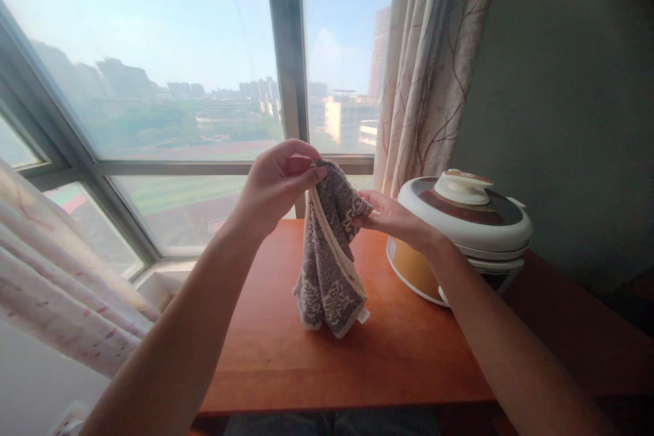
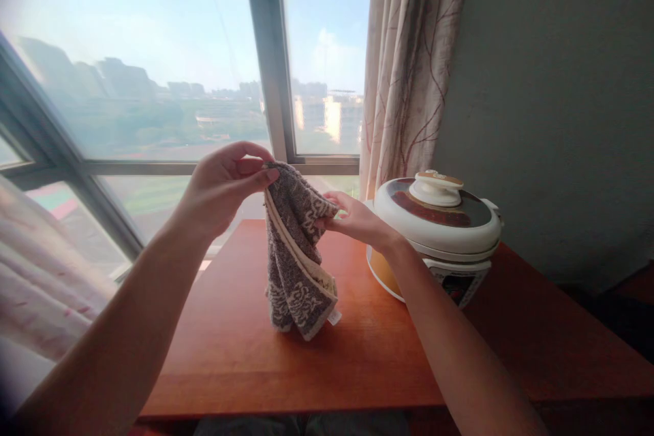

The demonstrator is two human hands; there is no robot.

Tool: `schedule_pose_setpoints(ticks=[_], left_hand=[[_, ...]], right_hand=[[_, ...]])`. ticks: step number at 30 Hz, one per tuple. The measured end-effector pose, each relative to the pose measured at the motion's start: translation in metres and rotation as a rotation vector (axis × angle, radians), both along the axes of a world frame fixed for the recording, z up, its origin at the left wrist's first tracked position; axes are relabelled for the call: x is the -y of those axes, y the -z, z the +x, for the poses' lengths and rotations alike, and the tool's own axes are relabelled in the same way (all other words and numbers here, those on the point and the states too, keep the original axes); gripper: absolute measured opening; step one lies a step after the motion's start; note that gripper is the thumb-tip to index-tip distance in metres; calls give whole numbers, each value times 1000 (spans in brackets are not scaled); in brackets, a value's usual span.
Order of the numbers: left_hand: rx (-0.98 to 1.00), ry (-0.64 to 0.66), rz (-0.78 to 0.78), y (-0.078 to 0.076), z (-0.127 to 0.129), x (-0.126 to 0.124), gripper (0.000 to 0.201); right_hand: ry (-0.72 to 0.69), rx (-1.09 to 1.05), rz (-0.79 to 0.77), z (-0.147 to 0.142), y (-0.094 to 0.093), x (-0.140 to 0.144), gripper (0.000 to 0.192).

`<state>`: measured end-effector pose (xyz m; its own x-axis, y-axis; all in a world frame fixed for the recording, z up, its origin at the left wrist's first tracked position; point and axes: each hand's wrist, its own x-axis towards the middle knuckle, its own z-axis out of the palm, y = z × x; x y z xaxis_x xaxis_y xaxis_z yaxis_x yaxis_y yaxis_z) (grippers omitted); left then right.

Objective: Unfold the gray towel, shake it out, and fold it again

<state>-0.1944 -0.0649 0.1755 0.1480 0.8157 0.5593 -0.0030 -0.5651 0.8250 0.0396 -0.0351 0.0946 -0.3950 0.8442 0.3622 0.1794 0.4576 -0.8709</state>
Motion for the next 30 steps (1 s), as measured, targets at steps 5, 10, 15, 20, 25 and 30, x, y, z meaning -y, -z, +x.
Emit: schedule_pose_setpoints(ticks=[5, 10, 15, 20, 25, 30], left_hand=[[7, -109, 10, -4, -17, -5, 28], [43, -153, 37, -5, -32, -10, 30], [43, -115, 14, -5, -36, -10, 25], [0, -84, 37, -9, -36, 0, 24], [4, -26, 35, -16, -35, 13, 34], [-28, -109, 59, -10, -27, 6, 36]], right_hand=[[114, -318, 48, 3, -11, 17, 36], [327, -257, 274, 1, -48, 36, 27], [419, -237, 404, 0, -63, 38, 21], [471, -265, 404, 4, -65, 46, 27], [438, -309, 378, 10, -71, 60, 25], [506, -231, 377, 12, -69, 53, 28]])
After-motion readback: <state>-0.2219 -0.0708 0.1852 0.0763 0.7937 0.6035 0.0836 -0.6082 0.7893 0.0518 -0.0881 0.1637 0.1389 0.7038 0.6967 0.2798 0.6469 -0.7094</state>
